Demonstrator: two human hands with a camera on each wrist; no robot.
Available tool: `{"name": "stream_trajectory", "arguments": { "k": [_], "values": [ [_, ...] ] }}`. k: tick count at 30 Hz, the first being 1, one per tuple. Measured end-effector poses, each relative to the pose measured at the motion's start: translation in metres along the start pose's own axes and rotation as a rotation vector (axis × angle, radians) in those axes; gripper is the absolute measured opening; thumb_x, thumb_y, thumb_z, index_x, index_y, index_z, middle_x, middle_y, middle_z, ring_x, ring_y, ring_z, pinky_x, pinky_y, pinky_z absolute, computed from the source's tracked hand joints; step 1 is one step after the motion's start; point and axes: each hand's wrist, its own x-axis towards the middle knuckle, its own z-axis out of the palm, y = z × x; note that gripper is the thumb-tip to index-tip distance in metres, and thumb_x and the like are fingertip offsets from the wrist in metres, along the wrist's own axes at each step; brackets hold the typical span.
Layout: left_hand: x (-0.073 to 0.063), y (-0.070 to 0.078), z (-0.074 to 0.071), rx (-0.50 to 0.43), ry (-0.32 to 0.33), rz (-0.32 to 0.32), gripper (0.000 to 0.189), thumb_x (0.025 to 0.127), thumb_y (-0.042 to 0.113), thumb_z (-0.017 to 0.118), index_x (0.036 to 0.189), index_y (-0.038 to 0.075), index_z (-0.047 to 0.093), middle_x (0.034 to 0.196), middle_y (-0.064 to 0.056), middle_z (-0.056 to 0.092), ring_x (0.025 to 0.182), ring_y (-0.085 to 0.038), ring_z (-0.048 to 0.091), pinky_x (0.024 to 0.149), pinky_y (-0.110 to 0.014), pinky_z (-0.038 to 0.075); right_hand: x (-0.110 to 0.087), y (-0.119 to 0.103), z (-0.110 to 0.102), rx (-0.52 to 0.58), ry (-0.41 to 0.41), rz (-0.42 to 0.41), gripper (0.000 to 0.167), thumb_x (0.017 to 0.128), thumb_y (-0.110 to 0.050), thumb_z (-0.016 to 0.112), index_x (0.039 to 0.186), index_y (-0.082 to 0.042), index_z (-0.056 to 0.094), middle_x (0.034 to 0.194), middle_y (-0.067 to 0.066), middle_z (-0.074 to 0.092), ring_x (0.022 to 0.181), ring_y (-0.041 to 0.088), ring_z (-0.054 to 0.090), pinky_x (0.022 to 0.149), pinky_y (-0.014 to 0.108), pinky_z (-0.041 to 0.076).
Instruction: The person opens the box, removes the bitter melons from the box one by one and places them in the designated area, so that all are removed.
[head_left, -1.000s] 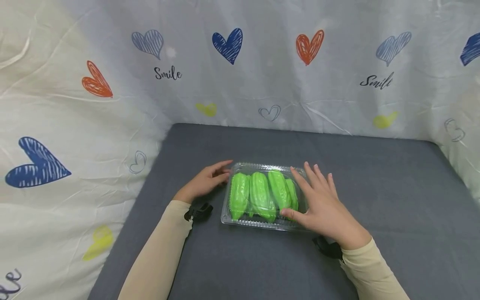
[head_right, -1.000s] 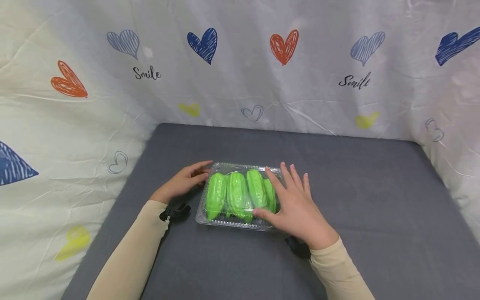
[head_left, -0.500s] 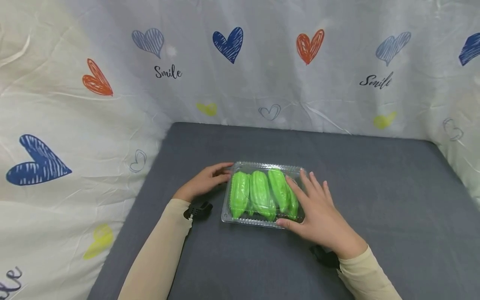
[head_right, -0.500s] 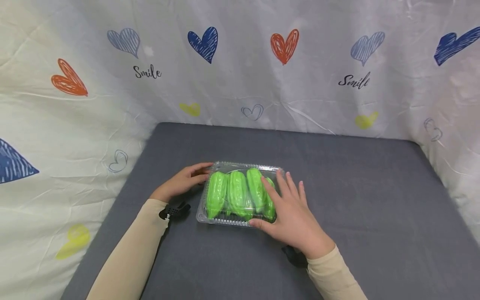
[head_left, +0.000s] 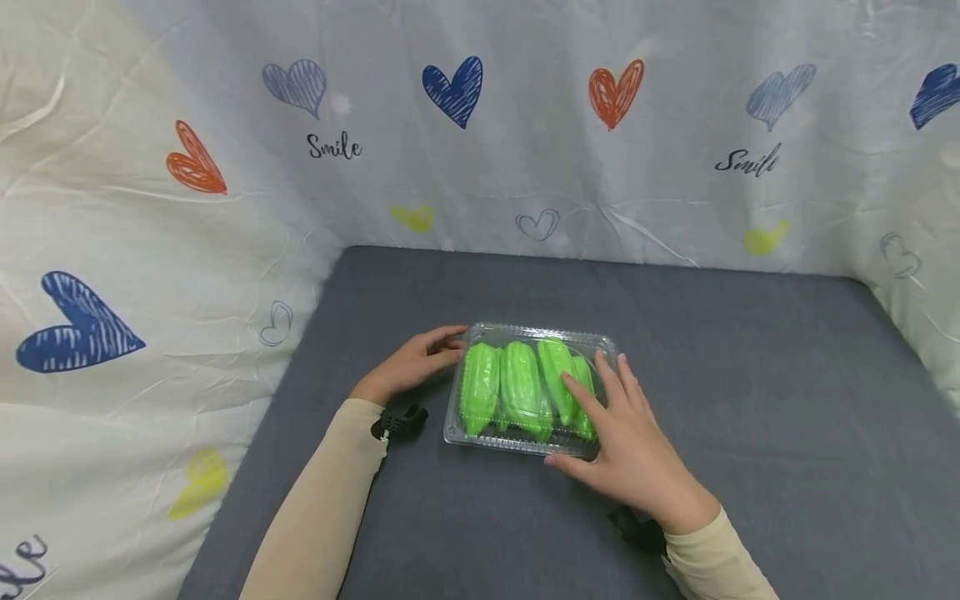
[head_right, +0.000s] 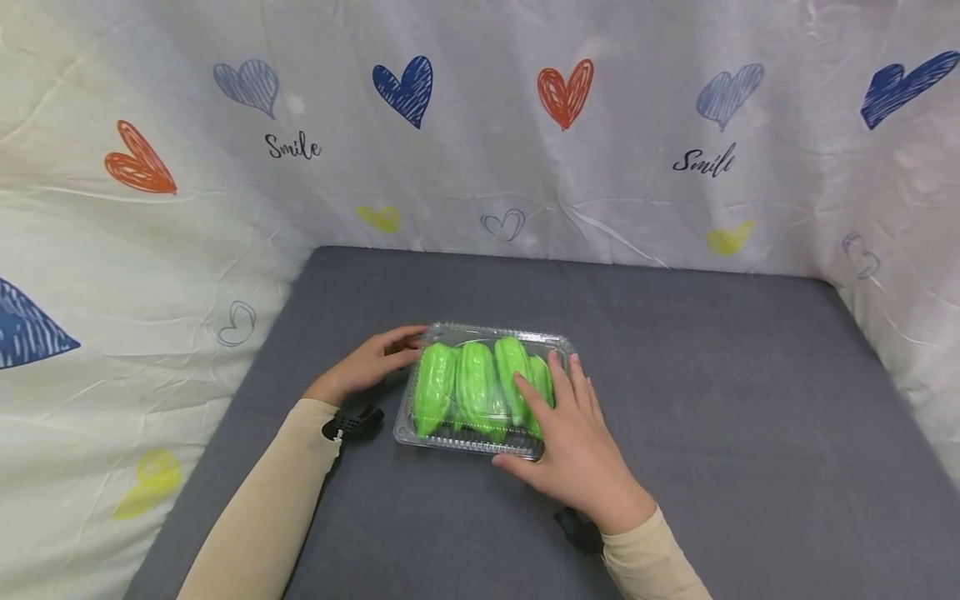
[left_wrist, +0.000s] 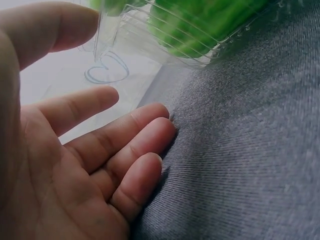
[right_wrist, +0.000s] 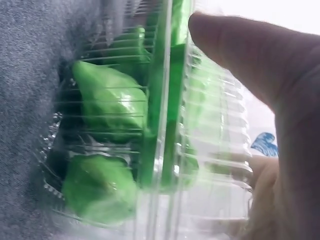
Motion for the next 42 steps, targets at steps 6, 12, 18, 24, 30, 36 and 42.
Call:
{"name": "stream_trajectory", "arguments": {
  "k": [6,12,18,24,30,36,42],
  "values": [
    [0.000,0.001,0.000,0.009,0.010,0.017,0.058,0.110,0.027,0.059,0.162,0.011,0.042,0.150,-0.021,0.057,0.141,-0.037,0.052,0.115,-0.055,0.044,0.001,0.000,0.005,-0.059,0.057,-0.019,0.106,0.078,-0.063,0.087,0.163,-0.019,0.043,0.172,0.025,0.016,0.158,0.053,0.004,0.109,0.077,0.037],
    [0.001,-0.001,0.002,-0.002,0.015,0.031,0.057,0.110,0.023,0.059,0.161,0.008,0.042,0.149,-0.023,0.057,0.139,-0.039,0.053,0.114,-0.055,0.045,0.002,0.002,0.009,-0.073,0.114,-0.049,0.101,0.078,-0.060,0.088,0.160,-0.017,0.048,0.171,0.023,0.023,0.157,0.055,0.010,0.097,0.075,0.048],
    [0.000,-0.001,0.003,-0.012,0.015,0.032,0.057,0.109,0.022,0.059,0.161,0.007,0.042,0.148,-0.025,0.057,0.138,-0.040,0.053,0.113,-0.056,0.045,0.003,0.007,0.016,-0.069,0.210,-0.117,0.090,0.075,-0.052,0.091,0.151,-0.015,0.059,0.166,0.018,0.037,0.154,0.059,0.017,0.082,0.070,0.057],
    [0.000,0.001,0.003,-0.002,0.004,0.026,0.058,0.109,0.022,0.059,0.162,0.008,0.041,0.150,-0.024,0.055,0.139,-0.039,0.053,0.115,-0.056,0.044,0.005,0.014,0.025,-0.074,0.345,-0.218,0.082,0.069,-0.044,0.091,0.141,-0.011,0.067,0.157,0.018,0.050,0.148,0.064,0.027,0.070,0.062,0.061],
    [0.001,0.000,0.003,0.001,-0.003,0.036,0.058,0.109,0.021,0.059,0.162,0.007,0.040,0.150,-0.024,0.055,0.137,-0.039,0.053,0.114,-0.056,0.045,0.005,0.017,0.031,-0.063,0.422,-0.271,0.078,0.066,-0.038,0.088,0.136,-0.008,0.069,0.152,0.021,0.055,0.144,0.066,0.032,0.065,0.061,0.061],
    [0.001,-0.003,0.004,-0.010,-0.003,0.049,0.057,0.109,0.019,0.058,0.162,0.006,0.041,0.150,-0.024,0.054,0.136,-0.039,0.053,0.113,-0.057,0.045,0.004,0.017,0.031,-0.061,0.448,-0.286,0.075,0.066,-0.032,0.088,0.134,-0.008,0.070,0.148,0.022,0.058,0.143,0.065,0.035,0.065,0.063,0.061],
    [0.001,-0.002,0.006,-0.007,0.008,0.054,0.057,0.109,0.020,0.058,0.162,0.007,0.041,0.147,-0.024,0.056,0.134,-0.039,0.054,0.112,-0.056,0.046,0.003,0.017,0.028,-0.088,0.465,-0.317,0.069,0.066,-0.024,0.086,0.132,-0.007,0.072,0.145,0.023,0.061,0.140,0.067,0.038,0.054,0.054,0.060]
  ]
}}
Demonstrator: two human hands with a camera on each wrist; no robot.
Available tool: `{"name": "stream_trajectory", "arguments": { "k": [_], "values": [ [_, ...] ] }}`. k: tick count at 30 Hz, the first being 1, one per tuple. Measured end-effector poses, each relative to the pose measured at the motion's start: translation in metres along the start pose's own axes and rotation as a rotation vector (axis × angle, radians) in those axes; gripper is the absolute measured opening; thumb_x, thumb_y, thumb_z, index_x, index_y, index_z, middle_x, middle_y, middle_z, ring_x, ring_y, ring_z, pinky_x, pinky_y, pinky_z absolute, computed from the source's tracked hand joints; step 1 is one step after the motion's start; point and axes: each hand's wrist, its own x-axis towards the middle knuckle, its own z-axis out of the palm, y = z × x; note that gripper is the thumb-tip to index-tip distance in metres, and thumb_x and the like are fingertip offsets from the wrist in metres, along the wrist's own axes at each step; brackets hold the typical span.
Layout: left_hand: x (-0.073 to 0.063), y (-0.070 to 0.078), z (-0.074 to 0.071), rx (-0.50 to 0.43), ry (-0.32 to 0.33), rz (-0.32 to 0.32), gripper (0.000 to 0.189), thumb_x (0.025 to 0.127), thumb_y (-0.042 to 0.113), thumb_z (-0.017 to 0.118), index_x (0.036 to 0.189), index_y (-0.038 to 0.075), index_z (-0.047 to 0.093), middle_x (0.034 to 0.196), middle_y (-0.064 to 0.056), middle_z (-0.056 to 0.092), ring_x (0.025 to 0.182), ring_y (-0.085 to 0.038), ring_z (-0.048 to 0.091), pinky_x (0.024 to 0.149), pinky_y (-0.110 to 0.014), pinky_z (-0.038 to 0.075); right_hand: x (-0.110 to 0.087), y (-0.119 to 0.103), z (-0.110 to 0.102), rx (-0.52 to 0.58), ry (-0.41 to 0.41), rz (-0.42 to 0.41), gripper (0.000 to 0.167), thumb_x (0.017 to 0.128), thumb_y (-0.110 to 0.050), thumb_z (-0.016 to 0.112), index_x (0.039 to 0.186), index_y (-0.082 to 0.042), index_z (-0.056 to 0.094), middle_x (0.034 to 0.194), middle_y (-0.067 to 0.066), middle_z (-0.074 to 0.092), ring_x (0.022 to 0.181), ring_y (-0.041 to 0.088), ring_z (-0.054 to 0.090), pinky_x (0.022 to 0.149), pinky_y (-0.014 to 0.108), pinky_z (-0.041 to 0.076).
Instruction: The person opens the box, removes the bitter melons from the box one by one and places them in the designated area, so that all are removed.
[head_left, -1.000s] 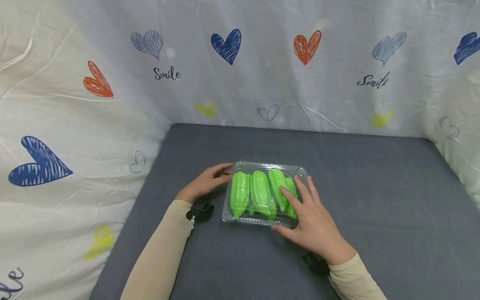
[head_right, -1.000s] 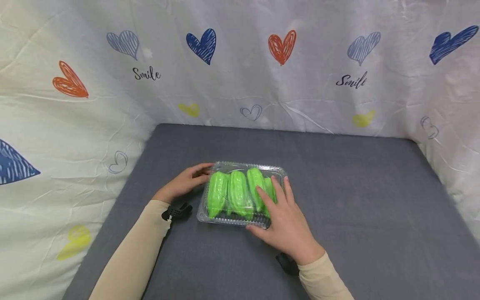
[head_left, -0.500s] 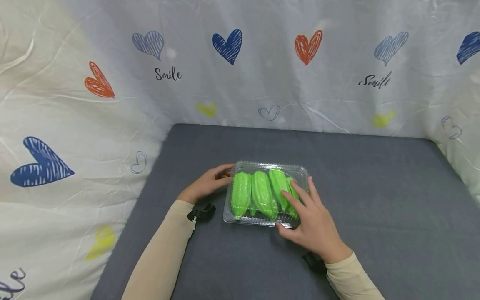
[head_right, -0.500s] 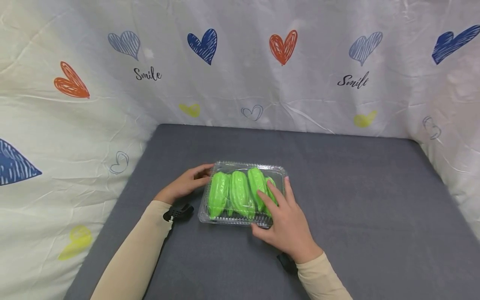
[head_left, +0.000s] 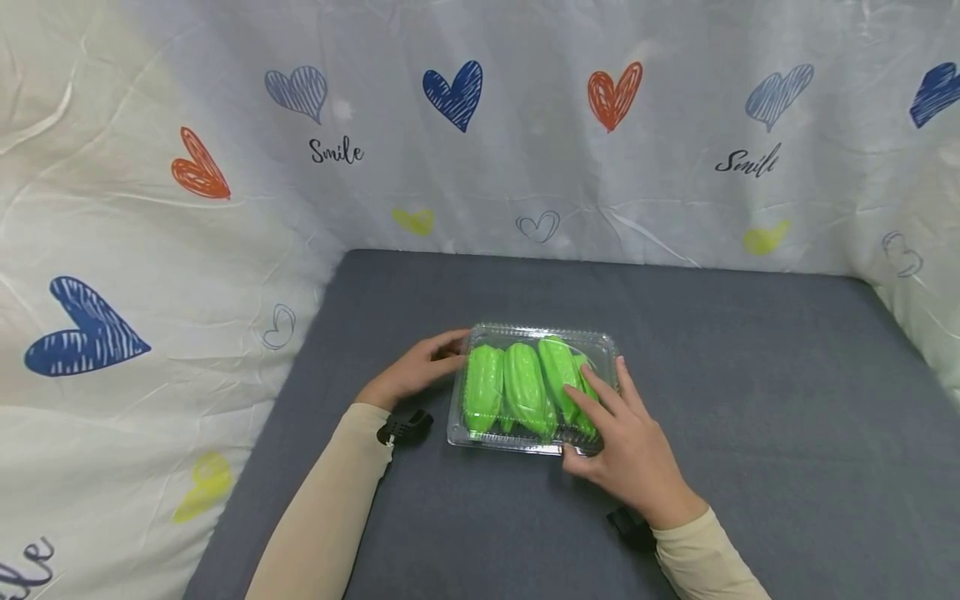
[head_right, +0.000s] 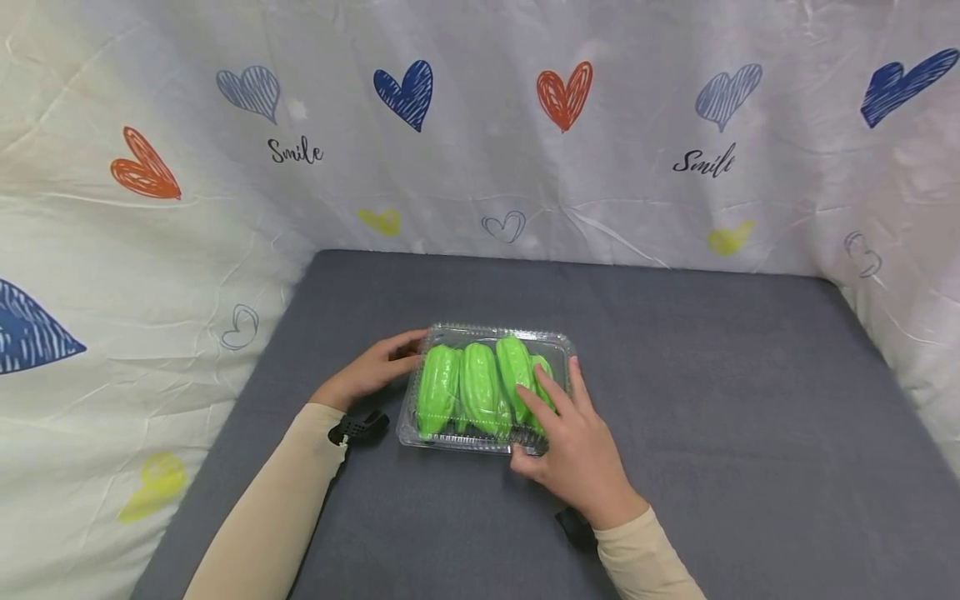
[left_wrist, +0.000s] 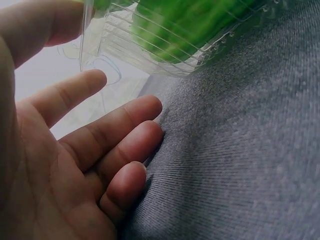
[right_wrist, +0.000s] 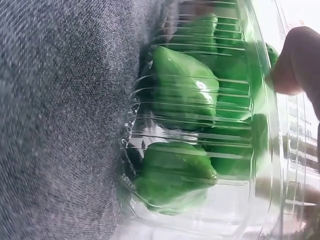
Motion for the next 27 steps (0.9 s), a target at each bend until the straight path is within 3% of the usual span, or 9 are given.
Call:
{"name": "stream_trajectory", "arguments": {
  "k": [2,6,10,17,23,27],
  "values": [
    [0.0008,-0.0004,0.0009,-0.002,0.001,0.006,0.058,0.109,0.019,0.058,0.162,0.007,0.040,0.147,-0.024,0.056,0.134,-0.039,0.054,0.112,-0.056,0.045,-0.0003,0.0006,-0.0008,0.001,-0.004,-0.005,0.068,0.066,-0.022,0.085,0.131,-0.007,0.073,0.145,0.023,0.061,0.140,0.067,0.038,0.057,0.056,0.061],
    [0.0019,0.0000,0.0028,-0.019,-0.009,0.010,0.059,0.110,0.019,0.056,0.165,0.009,0.037,0.151,-0.025,0.053,0.138,-0.040,0.052,0.115,-0.057,0.043,-0.0017,0.0026,-0.0020,0.019,-0.011,-0.005,0.068,0.066,-0.019,0.085,0.131,-0.006,0.072,0.145,0.024,0.061,0.141,0.067,0.036,0.078,0.066,0.060],
    [0.0014,0.0021,0.0033,-0.029,-0.015,-0.001,0.060,0.110,0.021,0.055,0.166,0.012,0.034,0.155,-0.024,0.051,0.142,-0.040,0.050,0.117,-0.058,0.041,-0.0043,0.0047,-0.0028,0.068,-0.021,0.029,0.069,0.065,-0.016,0.088,0.131,-0.002,0.071,0.148,0.029,0.056,0.144,0.065,0.034,0.091,0.068,0.056],
    [0.0014,0.0031,0.0030,-0.039,-0.013,-0.020,0.060,0.110,0.022,0.056,0.166,0.015,0.035,0.154,-0.022,0.052,0.142,-0.038,0.050,0.117,-0.057,0.041,-0.0075,0.0063,-0.0046,0.117,-0.035,0.084,0.075,0.065,-0.013,0.090,0.136,-0.003,0.069,0.155,0.036,0.044,0.141,0.066,0.037,0.093,0.069,0.054],
    [0.0007,0.0038,0.0028,-0.011,-0.008,-0.024,0.061,0.111,0.022,0.054,0.167,0.014,0.032,0.161,-0.024,0.043,0.146,-0.041,0.046,0.118,-0.059,0.039,-0.0070,0.0061,-0.0073,0.147,-0.040,0.076,0.073,0.066,-0.005,0.088,0.137,-0.001,0.069,0.154,0.035,0.046,0.140,0.066,0.038,0.091,0.067,0.055],
    [0.0015,0.0052,0.0041,-0.011,-0.016,-0.048,0.062,0.111,0.025,0.052,0.168,0.017,0.029,0.166,-0.021,0.037,0.149,-0.040,0.042,0.120,-0.059,0.037,-0.0077,0.0037,-0.0077,0.173,-0.056,0.115,0.072,0.067,0.002,0.084,0.138,-0.003,0.067,0.158,0.032,0.043,0.142,0.065,0.035,0.091,0.069,0.054]
  ]
}}
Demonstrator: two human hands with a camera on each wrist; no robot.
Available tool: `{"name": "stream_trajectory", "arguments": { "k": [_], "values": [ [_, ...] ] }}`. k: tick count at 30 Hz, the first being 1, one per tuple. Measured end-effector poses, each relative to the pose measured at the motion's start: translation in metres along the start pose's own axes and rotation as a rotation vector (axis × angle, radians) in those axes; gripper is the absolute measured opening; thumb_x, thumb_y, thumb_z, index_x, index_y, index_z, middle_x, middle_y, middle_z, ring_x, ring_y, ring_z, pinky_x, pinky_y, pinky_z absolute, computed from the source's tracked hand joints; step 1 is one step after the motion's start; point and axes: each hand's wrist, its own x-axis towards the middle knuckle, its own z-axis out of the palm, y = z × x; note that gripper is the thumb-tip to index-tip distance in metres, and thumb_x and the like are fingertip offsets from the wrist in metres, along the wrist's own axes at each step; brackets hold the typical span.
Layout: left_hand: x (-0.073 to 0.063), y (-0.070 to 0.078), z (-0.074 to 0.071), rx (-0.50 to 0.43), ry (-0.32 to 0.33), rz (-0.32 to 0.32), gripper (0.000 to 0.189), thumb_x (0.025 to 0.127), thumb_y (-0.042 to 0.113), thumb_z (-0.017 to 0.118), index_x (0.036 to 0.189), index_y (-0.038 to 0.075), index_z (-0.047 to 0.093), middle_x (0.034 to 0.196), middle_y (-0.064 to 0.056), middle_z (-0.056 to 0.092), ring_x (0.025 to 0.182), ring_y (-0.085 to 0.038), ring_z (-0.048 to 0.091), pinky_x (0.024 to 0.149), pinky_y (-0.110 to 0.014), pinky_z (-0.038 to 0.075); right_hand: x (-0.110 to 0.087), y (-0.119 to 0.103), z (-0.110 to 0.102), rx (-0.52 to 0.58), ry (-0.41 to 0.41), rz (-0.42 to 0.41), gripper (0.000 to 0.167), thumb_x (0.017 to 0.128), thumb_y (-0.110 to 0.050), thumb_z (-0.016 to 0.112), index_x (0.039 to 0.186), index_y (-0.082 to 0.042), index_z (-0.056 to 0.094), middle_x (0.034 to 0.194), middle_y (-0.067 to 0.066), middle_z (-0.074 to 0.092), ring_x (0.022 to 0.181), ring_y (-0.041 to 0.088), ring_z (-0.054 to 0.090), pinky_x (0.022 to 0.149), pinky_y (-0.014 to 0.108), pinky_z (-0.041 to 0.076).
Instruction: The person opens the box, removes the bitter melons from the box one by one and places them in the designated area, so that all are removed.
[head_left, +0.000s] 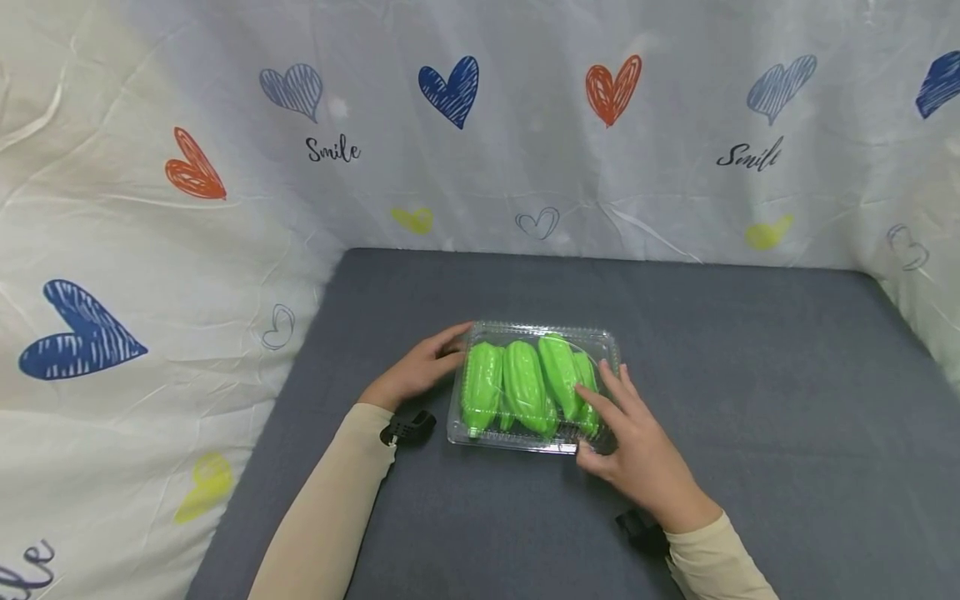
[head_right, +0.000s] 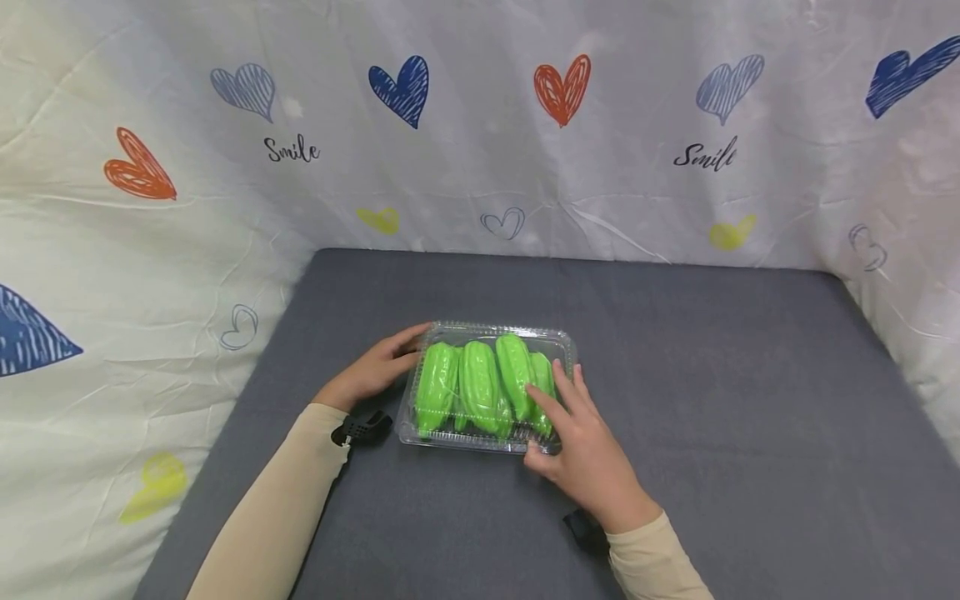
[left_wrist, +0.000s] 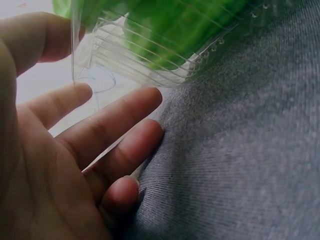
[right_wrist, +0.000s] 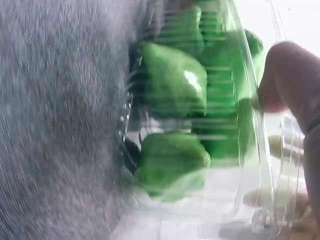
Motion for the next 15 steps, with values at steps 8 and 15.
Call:
{"name": "stream_trajectory", "arguments": {
  "k": [8,15],
  "values": [
    [0.0010,0.0017,0.0021,0.004,-0.001,-0.012,0.061,0.113,0.026,0.050,0.169,0.018,0.028,0.167,-0.020,0.036,0.150,-0.039,0.041,0.120,-0.058,0.037,-0.0036,-0.0052,-0.0001,0.084,-0.068,0.098,0.062,0.074,0.010,0.073,0.133,-0.007,0.066,0.166,0.027,0.034,0.153,0.059,0.018,0.089,0.064,0.055],
    [0.0009,0.0008,0.0023,-0.001,0.002,-0.008,0.060,0.113,0.026,0.050,0.168,0.018,0.028,0.167,-0.018,0.036,0.151,-0.039,0.040,0.121,-0.058,0.036,-0.0030,-0.0029,-0.0014,0.117,-0.099,0.103,0.057,0.075,0.015,0.067,0.125,-0.010,0.064,0.166,0.027,0.035,0.151,0.064,0.017,0.076,0.048,0.051]
  ]
}}
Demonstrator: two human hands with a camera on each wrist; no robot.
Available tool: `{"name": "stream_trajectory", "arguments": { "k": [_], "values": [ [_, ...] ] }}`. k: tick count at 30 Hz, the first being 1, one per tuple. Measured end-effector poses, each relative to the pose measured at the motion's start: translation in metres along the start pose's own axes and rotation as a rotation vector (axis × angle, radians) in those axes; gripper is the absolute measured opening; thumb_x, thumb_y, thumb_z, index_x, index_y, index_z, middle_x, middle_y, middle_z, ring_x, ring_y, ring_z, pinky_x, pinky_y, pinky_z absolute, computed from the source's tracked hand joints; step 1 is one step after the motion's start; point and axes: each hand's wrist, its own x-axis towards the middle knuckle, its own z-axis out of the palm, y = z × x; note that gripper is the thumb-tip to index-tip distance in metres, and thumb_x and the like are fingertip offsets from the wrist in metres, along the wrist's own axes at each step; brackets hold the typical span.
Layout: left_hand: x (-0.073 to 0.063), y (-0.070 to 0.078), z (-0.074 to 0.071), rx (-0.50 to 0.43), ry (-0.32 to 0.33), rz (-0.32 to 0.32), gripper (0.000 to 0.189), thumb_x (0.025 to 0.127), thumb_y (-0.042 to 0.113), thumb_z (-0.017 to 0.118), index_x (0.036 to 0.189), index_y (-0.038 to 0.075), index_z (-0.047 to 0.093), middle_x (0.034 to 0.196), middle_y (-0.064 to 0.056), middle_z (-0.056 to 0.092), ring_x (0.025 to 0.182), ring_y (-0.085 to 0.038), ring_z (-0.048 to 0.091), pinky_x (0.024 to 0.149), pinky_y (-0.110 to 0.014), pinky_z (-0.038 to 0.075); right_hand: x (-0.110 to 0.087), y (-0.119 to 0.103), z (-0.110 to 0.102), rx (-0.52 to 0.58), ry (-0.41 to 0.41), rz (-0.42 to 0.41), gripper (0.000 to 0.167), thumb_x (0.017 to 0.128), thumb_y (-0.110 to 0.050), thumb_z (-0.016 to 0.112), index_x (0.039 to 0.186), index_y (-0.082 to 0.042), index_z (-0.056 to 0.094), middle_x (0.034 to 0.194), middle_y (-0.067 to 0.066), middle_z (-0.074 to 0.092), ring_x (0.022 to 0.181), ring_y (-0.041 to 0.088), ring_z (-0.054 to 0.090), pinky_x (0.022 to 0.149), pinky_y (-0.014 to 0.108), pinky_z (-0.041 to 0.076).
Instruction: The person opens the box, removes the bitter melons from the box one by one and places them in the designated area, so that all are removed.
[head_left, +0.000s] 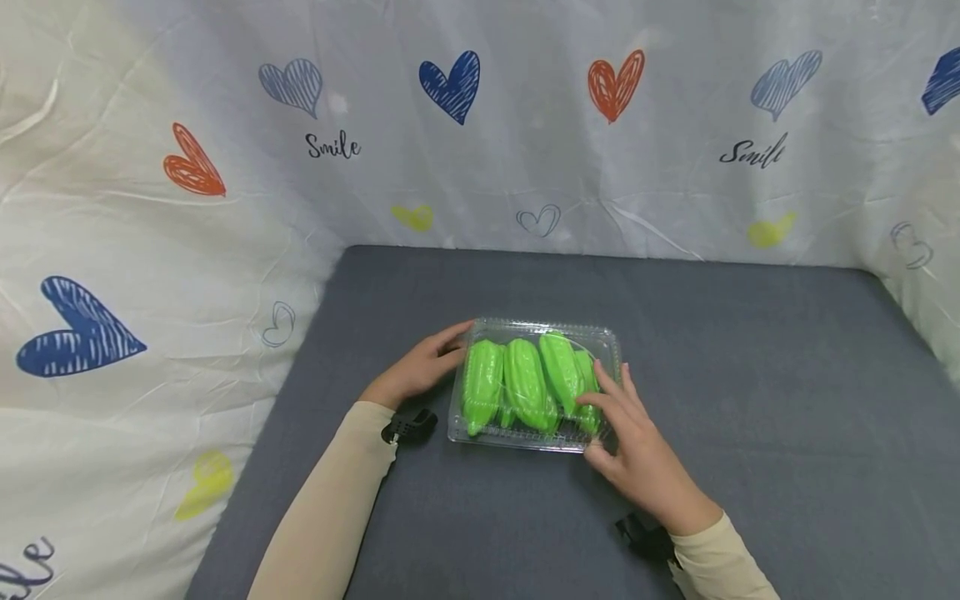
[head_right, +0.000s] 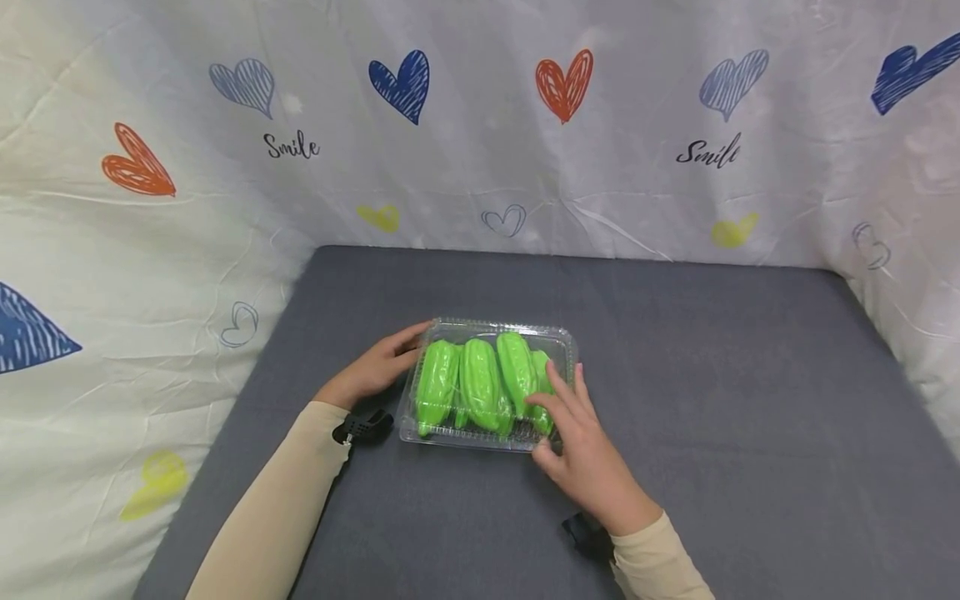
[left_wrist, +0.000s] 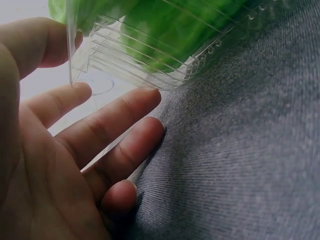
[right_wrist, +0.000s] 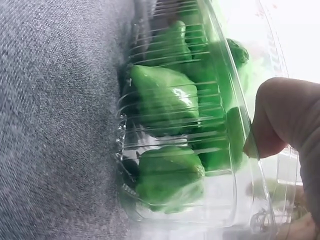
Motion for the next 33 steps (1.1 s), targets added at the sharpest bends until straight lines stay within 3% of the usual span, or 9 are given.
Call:
{"name": "stream_trajectory", "arguments": {
  "k": [3,6,11,20,23,25,28,32,33],
  "values": [
    [0.000,0.000,0.000,0.005,-0.003,0.003,0.060,0.114,0.026,0.049,0.169,0.017,0.027,0.169,-0.019,0.033,0.151,-0.040,0.039,0.121,-0.059,0.036,0.001,0.001,-0.001,0.017,-0.015,-0.010,0.055,0.075,0.016,0.065,0.123,-0.010,0.063,0.166,0.027,0.034,0.150,0.065,0.016,0.077,0.047,0.050],
    [0.000,0.000,0.000,-0.001,-0.006,0.009,0.061,0.114,0.025,0.049,0.169,0.015,0.025,0.168,-0.022,0.032,0.151,-0.042,0.039,0.120,-0.060,0.036,0.001,0.001,-0.003,0.041,-0.040,-0.012,0.054,0.077,0.017,0.063,0.123,-0.010,0.063,0.167,0.026,0.032,0.151,0.065,0.012,0.065,0.035,0.051],
    [0.001,0.000,0.000,-0.004,-0.004,0.011,0.061,0.114,0.025,0.049,0.169,0.014,0.026,0.169,-0.021,0.031,0.151,-0.042,0.038,0.120,-0.060,0.036,0.002,0.001,-0.005,0.080,-0.062,-0.030,0.060,0.079,0.022,0.060,0.129,-0.011,0.062,0.167,0.026,0.032,0.152,0.064,0.007,0.046,0.018,0.039],
    [0.001,0.000,-0.001,-0.015,-0.014,-0.004,0.062,0.114,0.025,0.047,0.169,0.014,0.023,0.172,-0.019,0.023,0.155,-0.042,0.032,0.121,-0.061,0.033,0.002,0.002,-0.007,0.073,-0.059,-0.061,0.067,0.077,0.024,0.060,0.134,-0.012,0.063,0.166,0.024,0.035,0.155,0.060,0.006,0.047,0.018,0.039],
    [0.001,0.000,-0.001,-0.012,-0.009,0.003,0.061,0.114,0.025,0.048,0.169,0.013,0.024,0.172,-0.019,0.025,0.154,-0.042,0.034,0.121,-0.060,0.034,0.002,0.004,-0.009,0.038,-0.049,-0.072,0.066,0.077,0.022,0.062,0.133,-0.012,0.065,0.166,0.024,0.035,0.155,0.058,0.008,0.058,0.024,0.046],
    [0.001,0.000,0.000,-0.010,-0.005,0.010,0.061,0.114,0.025,0.049,0.169,0.013,0.025,0.171,-0.019,0.026,0.153,-0.042,0.035,0.121,-0.060,0.035,0.002,0.005,-0.010,0.029,-0.041,-0.076,0.065,0.077,0.021,0.062,0.132,-0.013,0.066,0.167,0.025,0.032,0.156,0.056,0.009,0.057,0.025,0.047],
    [0.001,0.000,0.000,-0.011,0.000,0.016,0.061,0.113,0.024,0.049,0.168,0.012,0.026,0.170,-0.020,0.028,0.152,-0.042,0.038,0.121,-0.059,0.036,0.002,0.008,-0.012,0.023,-0.018,-0.079,0.065,0.076,0.020,0.063,0.132,-0.014,0.067,0.168,0.026,0.028,0.158,0.051,0.012,0.053,0.020,0.045],
    [0.001,-0.001,0.000,-0.013,0.004,0.015,0.061,0.113,0.023,0.050,0.168,0.012,0.027,0.169,-0.021,0.031,0.150,-0.042,0.040,0.120,-0.059,0.037,0.002,0.011,-0.014,0.009,0.006,-0.063,0.068,0.075,0.018,0.065,0.135,-0.013,0.066,0.169,0.023,0.028,0.159,0.043,0.018,0.044,0.011,0.031],
    [0.001,-0.001,-0.001,-0.014,0.006,0.012,0.060,0.113,0.023,0.050,0.168,0.012,0.028,0.169,-0.021,0.031,0.150,-0.042,0.040,0.120,-0.059,0.037,0.002,0.012,-0.015,-0.001,0.012,-0.064,0.069,0.074,0.018,0.067,0.136,-0.012,0.065,0.169,0.022,0.029,0.159,0.042,0.021,0.052,0.010,0.042]
  ]
}}
